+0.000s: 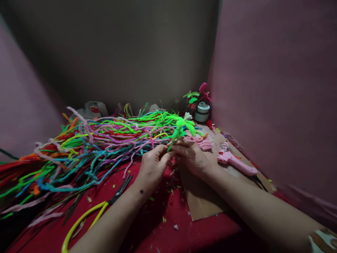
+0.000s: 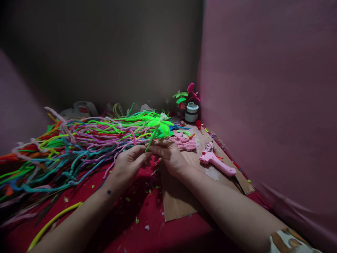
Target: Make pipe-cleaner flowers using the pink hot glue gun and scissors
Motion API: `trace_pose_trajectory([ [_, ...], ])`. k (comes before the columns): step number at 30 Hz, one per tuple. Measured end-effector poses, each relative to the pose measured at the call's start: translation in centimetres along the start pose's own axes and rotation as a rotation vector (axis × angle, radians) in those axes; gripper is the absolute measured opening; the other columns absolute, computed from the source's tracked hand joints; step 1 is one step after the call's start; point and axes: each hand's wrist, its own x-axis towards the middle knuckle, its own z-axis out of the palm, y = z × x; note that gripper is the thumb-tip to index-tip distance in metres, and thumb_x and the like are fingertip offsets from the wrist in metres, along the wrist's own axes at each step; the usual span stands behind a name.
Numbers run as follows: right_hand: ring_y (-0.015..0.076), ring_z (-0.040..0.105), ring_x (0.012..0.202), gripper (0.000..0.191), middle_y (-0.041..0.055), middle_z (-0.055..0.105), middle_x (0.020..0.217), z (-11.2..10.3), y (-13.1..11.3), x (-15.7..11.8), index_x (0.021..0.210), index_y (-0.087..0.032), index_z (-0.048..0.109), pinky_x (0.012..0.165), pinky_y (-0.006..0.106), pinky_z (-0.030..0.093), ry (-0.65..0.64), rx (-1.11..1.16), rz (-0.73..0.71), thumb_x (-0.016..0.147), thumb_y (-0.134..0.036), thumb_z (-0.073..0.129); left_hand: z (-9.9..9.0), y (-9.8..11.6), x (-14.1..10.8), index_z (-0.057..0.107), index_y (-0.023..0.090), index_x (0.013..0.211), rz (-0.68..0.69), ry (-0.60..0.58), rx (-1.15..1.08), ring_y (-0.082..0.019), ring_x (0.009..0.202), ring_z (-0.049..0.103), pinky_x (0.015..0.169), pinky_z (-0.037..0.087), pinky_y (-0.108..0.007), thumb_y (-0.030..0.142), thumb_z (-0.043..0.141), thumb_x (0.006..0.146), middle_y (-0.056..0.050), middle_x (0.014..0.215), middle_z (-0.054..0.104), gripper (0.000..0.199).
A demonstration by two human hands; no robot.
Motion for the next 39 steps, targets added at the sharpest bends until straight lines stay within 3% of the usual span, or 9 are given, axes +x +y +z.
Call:
trace_pose_trajectory([
  [2, 0.0099, 0.051, 0.052, 0.015, -0.0022, 0.061, 0.063, 0.2, -0.2, -0.2, 0.076, -0.019, 0.07, 0.052, 0.024, 0.042, 0.023, -0.014, 0.012, 0.067, -0.03, 0.075, 0.0, -0.2, -0.2, 0.068, 0.018, 0.071, 0.098, 0.084, 0.125, -0.011, 0.053, 0.052, 0.053, 0.039, -0.021, 0.025, 0.063, 0.074, 0.002, 0.057, 0.059, 0.009],
  [4, 0.0094, 0.05, 0.054, 0.016, -0.0018, 0.06, 0.064, 0.4, -0.4, -0.4, 0.077, -0.018, 0.07, 0.053, 0.023, 0.041, 0.025, -0.015, 0.035, 0.068, -0.031, 0.075, -0.1, 0.0, -0.3, 0.067, 0.018, 0.066, 0.111, 0.08, 0.136, -0.01, 0.051, 0.05, 0.052, 0.039, -0.021, 0.025, 0.06, 0.077, 0.002, 0.053, 0.057, 0.014],
  [9, 0.0098, 0.049, 0.053, 0.025, 0.0001, 0.06, 0.062, 0.6, -0.4, -0.4, 0.079, -0.017, 0.068, 0.051, 0.023, 0.04, -0.076, 0.032, 0.061, 0.076, -0.042, 0.066, -0.5, 1.1, 0.0, 0.06, 0.015, 0.059, -0.099, -0.036, -0.178, -0.009, 0.04, 0.051, 0.044, 0.039, -0.02, 0.024, 0.061, 0.077, 0.001, 0.05, 0.058, 0.02],
  [13, 0.0132, 0.055, 0.058, 0.036, 0.0016, 0.062, 0.064, 0.8, -0.6, -0.5, 0.08, -0.016, 0.067, 0.051, 0.025, 0.041, -0.095, 0.104, 0.086, 0.071, -0.051, 0.068, -0.7, 1.0, 0.2, 0.059, 0.013, 0.06, -0.155, -0.096, -0.319, -0.007, 0.039, 0.051, 0.044, 0.038, -0.018, 0.028, 0.065, 0.076, 0.001, 0.051, 0.058, 0.022],
  [18, 0.0146, 0.058, 0.068, 0.031, 0.0014, 0.064, 0.069, 1.0, -1.1, -0.6, 0.076, -0.017, 0.066, 0.061, 0.027, 0.043, -0.064, 0.167, 0.094, 0.065, -0.045, 0.076, -0.7, 0.2, 0.3, 0.061, 0.013, 0.064, -0.204, -0.165, -0.484, -0.005, 0.038, 0.049, 0.041, 0.037, -0.017, 0.028, 0.065, 0.076, 0.003, 0.053, 0.057, 0.02],
  [23, 0.0132, 0.057, 0.065, 0.029, 0.0, 0.063, 0.069, 0.6, -1.0, -0.4, 0.077, -0.018, 0.067, 0.062, 0.026, 0.044, -0.036, 0.188, 0.098, 0.062, -0.04, 0.079, -0.7, 0.3, 0.4, 0.062, 0.012, 0.07, -0.268, -0.183, -0.583, -0.004, 0.035, 0.047, 0.036, 0.036, -0.015, 0.027, 0.068, 0.073, 0.003, 0.051, 0.056, 0.017],
  [32, 0.0111, 0.053, 0.061, 0.012, -0.0011, 0.06, 0.068, 0.1, -0.6, 0.0, 0.07, -0.017, 0.065, 0.064, 0.028, 0.041, -0.108, 0.033, 0.068, 0.073, -0.028, 0.069, -0.7, 0.5, 0.3, 0.06, 0.011, 0.07, -0.378, -0.273, -0.722, -0.002, 0.03, 0.038, 0.029, 0.032, -0.013, 0.024, 0.07, 0.071, 0.006, 0.047, 0.05, 0.016],
  [39, 0.0129, 0.054, 0.073, 0.011, -0.0014, 0.059, 0.071, 0.0, -1.1, -0.4, 0.071, -0.019, 0.065, 0.074, 0.029, 0.041, -0.102, -0.152, -0.043, 0.079, -0.026, 0.062, -0.9, 0.8, 0.2, 0.059, 0.012, 0.071, -0.408, -0.382, -0.755, 0.0, 0.027, 0.029, 0.029, 0.028, -0.012, 0.025, 0.065, 0.076, 0.009, 0.045, 0.044, 0.016],
])
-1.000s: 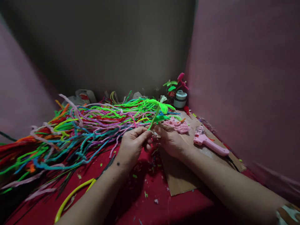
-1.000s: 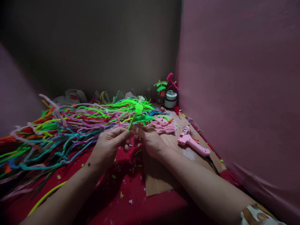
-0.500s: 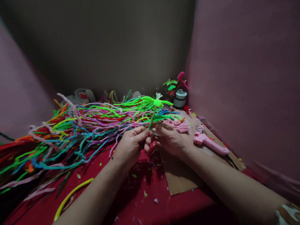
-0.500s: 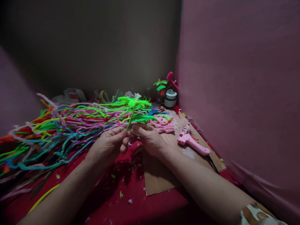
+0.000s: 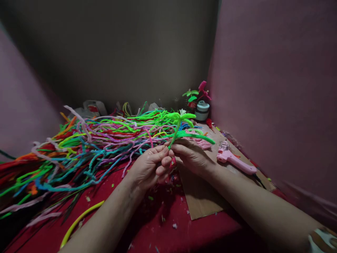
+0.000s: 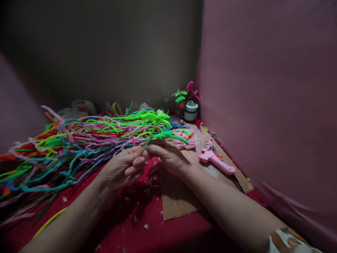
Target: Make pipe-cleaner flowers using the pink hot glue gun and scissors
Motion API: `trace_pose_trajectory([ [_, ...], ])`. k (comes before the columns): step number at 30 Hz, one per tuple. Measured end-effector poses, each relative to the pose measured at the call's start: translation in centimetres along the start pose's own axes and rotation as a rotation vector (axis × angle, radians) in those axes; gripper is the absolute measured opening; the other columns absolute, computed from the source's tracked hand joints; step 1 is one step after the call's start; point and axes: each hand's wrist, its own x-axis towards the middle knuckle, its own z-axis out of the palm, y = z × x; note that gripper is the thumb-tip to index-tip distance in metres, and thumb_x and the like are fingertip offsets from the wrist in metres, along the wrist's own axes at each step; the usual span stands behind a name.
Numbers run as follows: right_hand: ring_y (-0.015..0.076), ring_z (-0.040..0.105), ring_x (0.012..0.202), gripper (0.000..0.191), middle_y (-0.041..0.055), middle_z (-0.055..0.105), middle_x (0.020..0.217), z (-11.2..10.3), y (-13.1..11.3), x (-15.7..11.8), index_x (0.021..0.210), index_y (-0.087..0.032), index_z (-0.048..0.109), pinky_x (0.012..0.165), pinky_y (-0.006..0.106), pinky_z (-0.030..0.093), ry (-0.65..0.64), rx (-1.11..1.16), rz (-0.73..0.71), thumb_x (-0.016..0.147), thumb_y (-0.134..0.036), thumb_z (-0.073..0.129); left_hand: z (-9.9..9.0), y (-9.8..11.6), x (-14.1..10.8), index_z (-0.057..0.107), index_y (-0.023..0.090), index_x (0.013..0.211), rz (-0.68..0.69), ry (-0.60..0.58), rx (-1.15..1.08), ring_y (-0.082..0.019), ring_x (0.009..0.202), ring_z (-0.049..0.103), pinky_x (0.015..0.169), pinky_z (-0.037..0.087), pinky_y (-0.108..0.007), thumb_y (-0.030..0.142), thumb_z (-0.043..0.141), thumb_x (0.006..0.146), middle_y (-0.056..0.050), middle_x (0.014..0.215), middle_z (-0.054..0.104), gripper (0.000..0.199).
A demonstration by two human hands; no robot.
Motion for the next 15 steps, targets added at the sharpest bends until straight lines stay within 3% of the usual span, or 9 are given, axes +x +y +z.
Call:
trace_pose_trajectory([
  [4, 0.0127, 0.051, 0.063, 0.017, -0.0016, 0.056, 0.066, 0.2, 0.2, -0.2, 0.067, -0.019, 0.061, 0.064, 0.028, 0.041, 0.049, -0.025, 0.029, 0.078, -0.032, 0.061, -0.1, -0.4, 0.2, 0.057, 0.014, 0.072, 0.102, 0.087, 0.339, -0.006, 0.034, 0.044, 0.037, 0.038, -0.018, 0.032, 0.053, 0.083, 0.004, 0.052, 0.054, 0.022],
  [8, 0.011, 0.047, 0.059, 0.017, -0.0031, 0.053, 0.065, 0.3, 0.5, 0.0, 0.066, -0.019, 0.058, 0.057, 0.025, 0.038, 0.202, 0.034, 0.033, 0.07, -0.031, 0.069, -0.2, -1.4, 0.4, 0.056, 0.017, 0.069, 0.374, 0.343, 0.965, -0.011, 0.048, 0.053, 0.05, 0.039, -0.021, 0.031, 0.049, 0.085, 0.002, 0.056, 0.055, 0.022],
  [11, 0.0119, 0.049, 0.065, 0.017, -0.0033, 0.052, 0.066, 0.3, 0.4, 0.0, 0.064, -0.019, 0.06, 0.063, 0.026, 0.04, 0.246, -0.072, -0.039, 0.071, -0.031, 0.07, -0.5, -2.2, 0.4, 0.057, 0.019, 0.074, 0.557, 0.443, 1.354, -0.013, 0.056, 0.054, 0.055, 0.038, -0.023, 0.027, 0.049, 0.084, 0.0, 0.063, 0.059, 0.015],
  [15, 0.0153, 0.052, 0.074, 0.016, -0.0004, 0.055, 0.074, 0.4, 0.0, -0.1, 0.065, -0.02, 0.061, 0.073, 0.031, 0.042, 0.214, -0.232, -0.143, 0.073, -0.032, 0.067, -1.0, -2.5, 0.3, 0.061, 0.018, 0.087, 0.637, 0.46, 1.44, -0.014, 0.062, 0.057, 0.059, 0.039, -0.024, 0.024, 0.045, 0.087, -0.003, 0.073, 0.064, 0.017],
])
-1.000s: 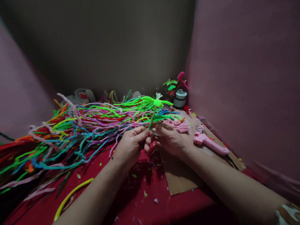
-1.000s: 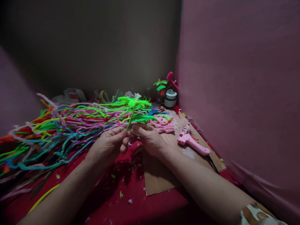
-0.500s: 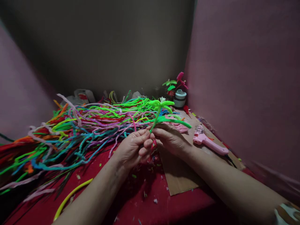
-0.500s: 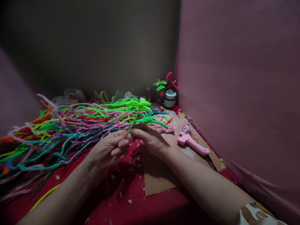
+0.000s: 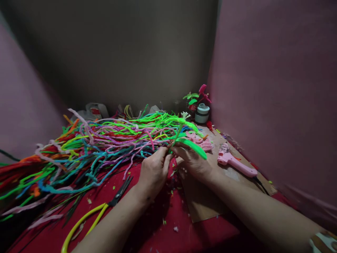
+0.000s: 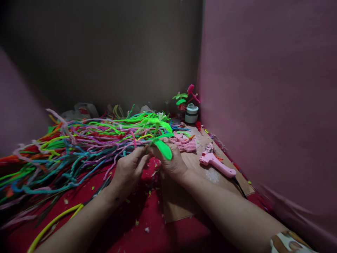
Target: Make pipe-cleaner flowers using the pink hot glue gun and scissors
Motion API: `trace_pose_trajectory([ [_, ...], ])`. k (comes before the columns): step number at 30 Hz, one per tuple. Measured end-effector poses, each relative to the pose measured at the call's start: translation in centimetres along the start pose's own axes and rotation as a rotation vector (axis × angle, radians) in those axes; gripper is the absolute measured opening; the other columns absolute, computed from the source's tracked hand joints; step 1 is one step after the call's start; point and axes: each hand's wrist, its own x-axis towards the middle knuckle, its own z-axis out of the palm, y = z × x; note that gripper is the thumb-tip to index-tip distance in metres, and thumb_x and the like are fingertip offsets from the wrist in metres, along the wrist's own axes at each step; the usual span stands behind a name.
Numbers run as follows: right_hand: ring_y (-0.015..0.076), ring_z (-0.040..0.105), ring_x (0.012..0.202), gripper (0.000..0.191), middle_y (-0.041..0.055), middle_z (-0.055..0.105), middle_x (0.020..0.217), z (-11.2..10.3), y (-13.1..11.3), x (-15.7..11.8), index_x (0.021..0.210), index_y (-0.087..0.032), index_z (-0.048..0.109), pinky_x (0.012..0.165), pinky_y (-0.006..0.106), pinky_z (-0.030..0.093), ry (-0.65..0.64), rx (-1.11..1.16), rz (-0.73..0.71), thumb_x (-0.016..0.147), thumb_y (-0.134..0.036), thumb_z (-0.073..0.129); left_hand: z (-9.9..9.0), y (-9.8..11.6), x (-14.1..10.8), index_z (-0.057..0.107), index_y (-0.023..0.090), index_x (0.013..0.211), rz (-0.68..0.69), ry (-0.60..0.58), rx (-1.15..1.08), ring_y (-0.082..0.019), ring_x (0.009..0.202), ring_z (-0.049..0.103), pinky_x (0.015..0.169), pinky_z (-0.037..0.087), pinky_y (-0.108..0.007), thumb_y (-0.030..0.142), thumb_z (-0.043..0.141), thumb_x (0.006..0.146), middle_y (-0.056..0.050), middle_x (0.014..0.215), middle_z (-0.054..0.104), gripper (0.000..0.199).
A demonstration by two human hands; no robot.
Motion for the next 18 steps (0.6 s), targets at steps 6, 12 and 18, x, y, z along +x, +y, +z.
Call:
trace_pose_trajectory([
  [6, 0.0169, 0.052, 0.075, 0.016, 0.0021, 0.055, 0.078, 0.7, 0.1, 0.0, 0.071, -0.022, 0.064, 0.068, 0.03, 0.044, 0.083, -0.064, -0.059, 0.072, -0.037, 0.069, 0.0, -0.3, 0.0, 0.061, 0.017, 0.077, 0.01, 0.011, -0.166, -0.01, 0.054, 0.048, 0.055, 0.038, -0.021, 0.023, 0.046, 0.086, 0.001, 0.06, 0.054, 0.018],
  [12, 0.0158, 0.048, 0.069, 0.017, 0.0009, 0.053, 0.069, 0.5, -1.0, 0.1, 0.065, -0.02, 0.064, 0.066, 0.03, 0.042, 0.003, -0.213, -0.084, 0.071, -0.035, 0.07, -0.6, 0.3, 0.6, 0.055, 0.017, 0.062, -0.226, -0.074, -0.51, -0.009, 0.049, 0.048, 0.05, 0.038, -0.02, 0.024, 0.051, 0.081, 0.004, 0.051, 0.05, 0.021],
  [18, 0.0162, 0.051, 0.078, 0.02, 0.0016, 0.059, 0.078, 0.5, -1.1, -0.4, 0.066, -0.02, 0.069, 0.072, 0.032, 0.041, -0.06, 0.099, 0.031, 0.072, -0.039, 0.069, -1.7, 1.0, 1.2, 0.056, 0.015, 0.061, -0.357, -0.202, -0.8, -0.006, 0.04, 0.047, 0.046, 0.038, -0.019, 0.026, 0.056, 0.081, 0.004, 0.05, 0.054, 0.023],
])
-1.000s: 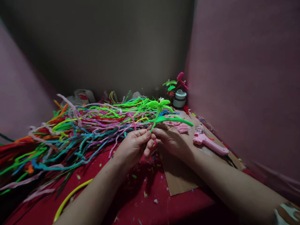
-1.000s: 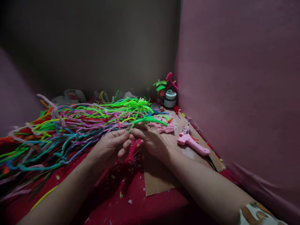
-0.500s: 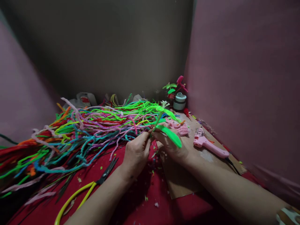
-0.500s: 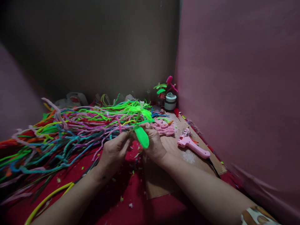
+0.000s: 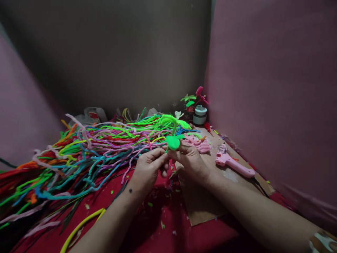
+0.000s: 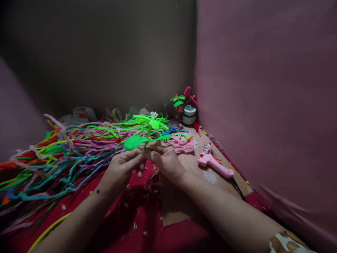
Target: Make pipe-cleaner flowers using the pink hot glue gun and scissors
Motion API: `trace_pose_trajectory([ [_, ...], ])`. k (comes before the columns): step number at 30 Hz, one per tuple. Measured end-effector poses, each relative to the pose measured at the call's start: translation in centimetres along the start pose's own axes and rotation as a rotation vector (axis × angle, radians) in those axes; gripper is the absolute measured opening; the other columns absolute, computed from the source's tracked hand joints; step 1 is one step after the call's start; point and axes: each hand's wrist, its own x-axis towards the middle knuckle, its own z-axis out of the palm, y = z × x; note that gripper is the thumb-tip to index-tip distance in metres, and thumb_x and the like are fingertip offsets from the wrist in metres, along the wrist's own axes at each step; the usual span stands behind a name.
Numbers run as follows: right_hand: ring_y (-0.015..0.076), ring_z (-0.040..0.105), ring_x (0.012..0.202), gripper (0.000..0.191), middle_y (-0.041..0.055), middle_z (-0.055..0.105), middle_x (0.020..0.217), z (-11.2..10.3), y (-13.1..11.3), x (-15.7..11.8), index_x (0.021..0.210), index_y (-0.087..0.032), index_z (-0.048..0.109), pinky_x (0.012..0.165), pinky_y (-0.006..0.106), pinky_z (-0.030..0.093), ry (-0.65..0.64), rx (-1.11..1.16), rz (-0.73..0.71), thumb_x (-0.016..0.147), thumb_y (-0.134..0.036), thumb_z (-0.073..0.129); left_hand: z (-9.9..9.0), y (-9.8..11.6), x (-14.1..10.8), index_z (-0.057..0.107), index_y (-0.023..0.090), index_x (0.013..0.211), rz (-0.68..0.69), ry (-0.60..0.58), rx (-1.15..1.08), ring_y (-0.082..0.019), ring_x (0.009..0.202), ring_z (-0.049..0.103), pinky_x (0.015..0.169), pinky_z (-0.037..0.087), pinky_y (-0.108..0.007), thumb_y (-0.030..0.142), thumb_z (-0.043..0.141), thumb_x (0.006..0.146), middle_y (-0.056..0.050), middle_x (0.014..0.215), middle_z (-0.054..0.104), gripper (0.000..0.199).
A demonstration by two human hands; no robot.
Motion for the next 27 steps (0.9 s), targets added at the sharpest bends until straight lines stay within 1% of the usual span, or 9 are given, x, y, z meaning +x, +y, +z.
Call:
trace_pose_trajectory([
  [3, 0.0142, 0.052, 0.078, 0.011, -0.0006, 0.058, 0.078, -0.1, 0.2, 0.0, 0.067, -0.022, 0.071, 0.077, 0.031, 0.041, -0.006, 0.043, -0.015, 0.07, -0.033, 0.072, -0.2, -0.1, 0.0, 0.056, 0.014, 0.061, -0.014, -0.072, -0.107, -0.004, 0.04, 0.047, 0.045, 0.037, -0.017, 0.028, 0.058, 0.082, 0.004, 0.051, 0.054, 0.025],
  [6, 0.013, 0.053, 0.077, 0.003, -0.0014, 0.058, 0.078, -0.3, 0.1, 0.1, 0.07, -0.025, 0.074, 0.079, 0.031, 0.042, -0.016, 0.094, -0.007, 0.07, -0.028, 0.073, -0.2, -0.3, 0.0, 0.058, 0.014, 0.065, -0.063, -0.14, -0.242, -0.004, 0.038, 0.047, 0.042, 0.035, -0.016, 0.03, 0.061, 0.081, 0.005, 0.051, 0.053, 0.023],
  [10, 0.015, 0.054, 0.084, 0.007, -0.0002, 0.061, 0.084, -0.6, 0.2, 0.2, 0.078, -0.028, 0.075, 0.082, 0.034, 0.043, -0.076, 0.116, -0.028, 0.073, -0.028, 0.07, -0.1, -0.2, -0.1, 0.058, 0.014, 0.066, -0.156, -0.186, -0.396, -0.004, 0.033, 0.044, 0.036, 0.032, -0.016, 0.031, 0.066, 0.076, 0.005, 0.047, 0.053, 0.022],
  [14, 0.0144, 0.054, 0.082, 0.012, -0.0004, 0.062, 0.085, -0.9, 0.4, 0.3, 0.085, -0.029, 0.075, 0.082, 0.033, 0.043, -0.162, 0.072, -0.034, 0.077, -0.029, 0.067, -0.1, 0.0, -0.2, 0.056, 0.014, 0.065, -0.204, -0.221, -0.477, -0.004, 0.031, 0.039, 0.034, 0.029, -0.016, 0.032, 0.069, 0.074, 0.005, 0.042, 0.05, 0.024],
  [16, 0.0147, 0.054, 0.082, 0.013, -0.0002, 0.062, 0.082, -1.0, 0.4, 0.4, 0.087, -0.028, 0.075, 0.081, 0.032, 0.043, -0.186, 0.077, -0.006, 0.076, -0.03, 0.067, -0.2, 0.0, -0.2, 0.058, 0.014, 0.068, -0.211, -0.237, -0.49, -0.004, 0.03, 0.036, 0.034, 0.027, -0.016, 0.033, 0.07, 0.073, 0.006, 0.04, 0.048, 0.023],
  [18, 0.015, 0.053, 0.079, 0.013, -0.0002, 0.061, 0.078, -1.1, 0.4, 0.5, 0.085, -0.026, 0.074, 0.077, 0.032, 0.044, -0.188, 0.086, 0.018, 0.074, -0.03, 0.069, -0.3, -0.1, -0.1, 0.059, 0.014, 0.072, -0.212, -0.252, -0.483, -0.003, 0.03, 0.034, 0.034, 0.024, -0.016, 0.033, 0.07, 0.072, 0.006, 0.038, 0.047, 0.022],
  [21, 0.0138, 0.051, 0.073, 0.01, -0.001, 0.058, 0.074, -1.1, 0.5, 0.6, 0.08, -0.024, 0.074, 0.073, 0.031, 0.043, -0.187, 0.093, 0.035, 0.072, -0.028, 0.069, -0.5, -0.3, 0.0, 0.058, 0.013, 0.07, -0.215, -0.263, -0.46, -0.003, 0.03, 0.032, 0.035, 0.021, -0.017, 0.033, 0.07, 0.072, 0.006, 0.037, 0.045, 0.023],
  [25, 0.0132, 0.051, 0.073, 0.003, -0.0024, 0.057, 0.072, -1.1, 0.6, 0.7, 0.073, -0.024, 0.071, 0.077, 0.033, 0.041, -0.195, 0.131, 0.02, 0.072, -0.025, 0.069, -0.7, -0.4, 0.1, 0.056, 0.013, 0.064, -0.218, -0.28, -0.411, -0.002, 0.031, 0.03, 0.036, 0.018, -0.018, 0.033, 0.067, 0.074, 0.005, 0.038, 0.045, 0.025],
  [27, 0.0133, 0.052, 0.073, 0.005, -0.0023, 0.057, 0.072, -1.1, 0.5, 0.7, 0.071, -0.023, 0.07, 0.08, 0.034, 0.041, -0.185, 0.105, 0.008, 0.073, -0.027, 0.068, -0.7, -0.3, 0.2, 0.057, 0.013, 0.066, -0.195, -0.279, -0.358, -0.003, 0.032, 0.03, 0.036, 0.018, -0.019, 0.033, 0.065, 0.075, 0.005, 0.041, 0.046, 0.024],
])
